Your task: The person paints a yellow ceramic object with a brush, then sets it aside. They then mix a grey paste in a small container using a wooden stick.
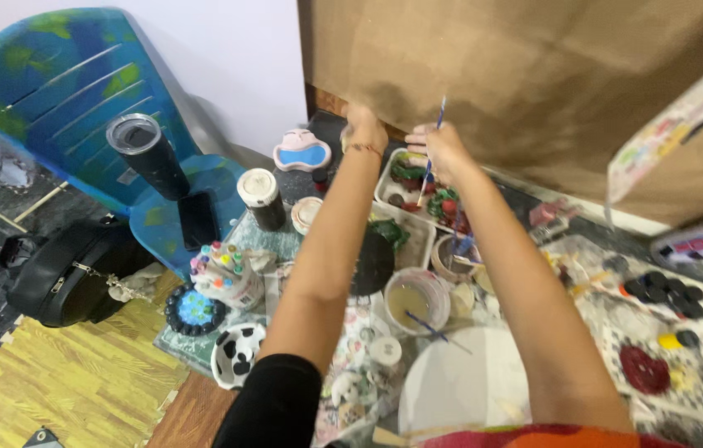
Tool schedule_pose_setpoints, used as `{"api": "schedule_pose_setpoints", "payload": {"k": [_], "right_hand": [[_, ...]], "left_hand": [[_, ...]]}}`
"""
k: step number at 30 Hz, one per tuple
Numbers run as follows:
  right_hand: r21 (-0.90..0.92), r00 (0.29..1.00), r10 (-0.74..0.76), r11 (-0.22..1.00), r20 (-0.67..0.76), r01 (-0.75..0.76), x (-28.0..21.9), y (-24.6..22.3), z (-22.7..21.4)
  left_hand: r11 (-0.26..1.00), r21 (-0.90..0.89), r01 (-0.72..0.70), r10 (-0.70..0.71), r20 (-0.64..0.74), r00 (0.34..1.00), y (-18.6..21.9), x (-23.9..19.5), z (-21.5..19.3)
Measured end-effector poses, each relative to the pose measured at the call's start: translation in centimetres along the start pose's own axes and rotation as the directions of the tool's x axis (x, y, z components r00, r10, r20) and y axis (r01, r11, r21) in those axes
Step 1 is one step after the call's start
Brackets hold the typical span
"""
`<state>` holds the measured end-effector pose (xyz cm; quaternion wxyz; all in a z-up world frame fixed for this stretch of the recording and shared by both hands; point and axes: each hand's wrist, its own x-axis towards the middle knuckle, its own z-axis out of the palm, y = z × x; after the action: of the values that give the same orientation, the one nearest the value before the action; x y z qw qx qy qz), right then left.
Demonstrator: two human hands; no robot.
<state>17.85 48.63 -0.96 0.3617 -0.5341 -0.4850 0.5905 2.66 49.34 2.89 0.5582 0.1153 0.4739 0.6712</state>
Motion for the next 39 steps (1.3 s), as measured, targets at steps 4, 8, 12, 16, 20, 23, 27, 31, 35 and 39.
{"api": "schedule_pose_setpoints", "payload": {"k": [4,8,12,16,20,23,27,31,35,39], "right_hand": [[-0.118,0.999,-0.046,0.992,0.029,0.049,-6.1,-4.3,-1.5],[-0.243,0.961,-0.242,0.932,0.133,0.269,-16.6,-6.8,-3.4],[-0.424,0.971,-0.235,0.875,0.052,0.235,-32.6,-7.2,-5.3],[-0.876,0.779,-0.618,0.428,-0.105,0.222,-50.0,-5.3,-4.9],[-0.856,0.735,-0.553,0.513,-0.393,-0.071,-59.8,1.2,-4.6],[-0.412,0.642,-0.354,0.909,-0.68,0.064,-62.0,7.8,-5.1],[-0.097,0.58,-0.145,0.989,-0.802,0.112,-61.4,16.4,-6.3],[-0.166,0.654,-0.103,0.985,-0.75,-0.036,-60.3,20.0,-7.3],[-0.293,0.78,-0.143,0.955,-0.609,-0.053,-58.7,19.1,-7.7],[-0.446,0.837,-0.084,0.872,-0.541,-0.201,-57.1,16.7,-7.9]], "left_hand": [[0.996,0.004,-0.088,0.084,0.292,0.953,-1.1,0.9,1.6],[0.929,0.244,-0.28,0.146,0.453,0.879,-1.1,-6.5,0.7],[0.823,0.115,-0.557,0.321,0.714,0.622,-1.9,-21.3,-4.8],[0.482,0.109,-0.87,0.425,0.839,0.34,-1.5,-34.0,-10.8],[0.475,0.197,-0.858,0.241,0.908,0.342,-3.9,-41.5,-15.2],[0.495,0.38,-0.781,-0.042,0.909,0.415,-7.2,-43.0,-16.8],[0.24,0.422,-0.874,-0.214,0.901,0.376,-12.3,-42.9,-17.1],[0.129,0.385,-0.914,-0.271,0.9,0.341,-15.4,-42.2,-16.6],[0.125,0.414,-0.901,-0.309,0.88,0.362,-17.0,-41.6,-16.3],[0.136,0.453,-0.881,-0.335,0.858,0.39,-17.9,-41.5,-16.5]]}}
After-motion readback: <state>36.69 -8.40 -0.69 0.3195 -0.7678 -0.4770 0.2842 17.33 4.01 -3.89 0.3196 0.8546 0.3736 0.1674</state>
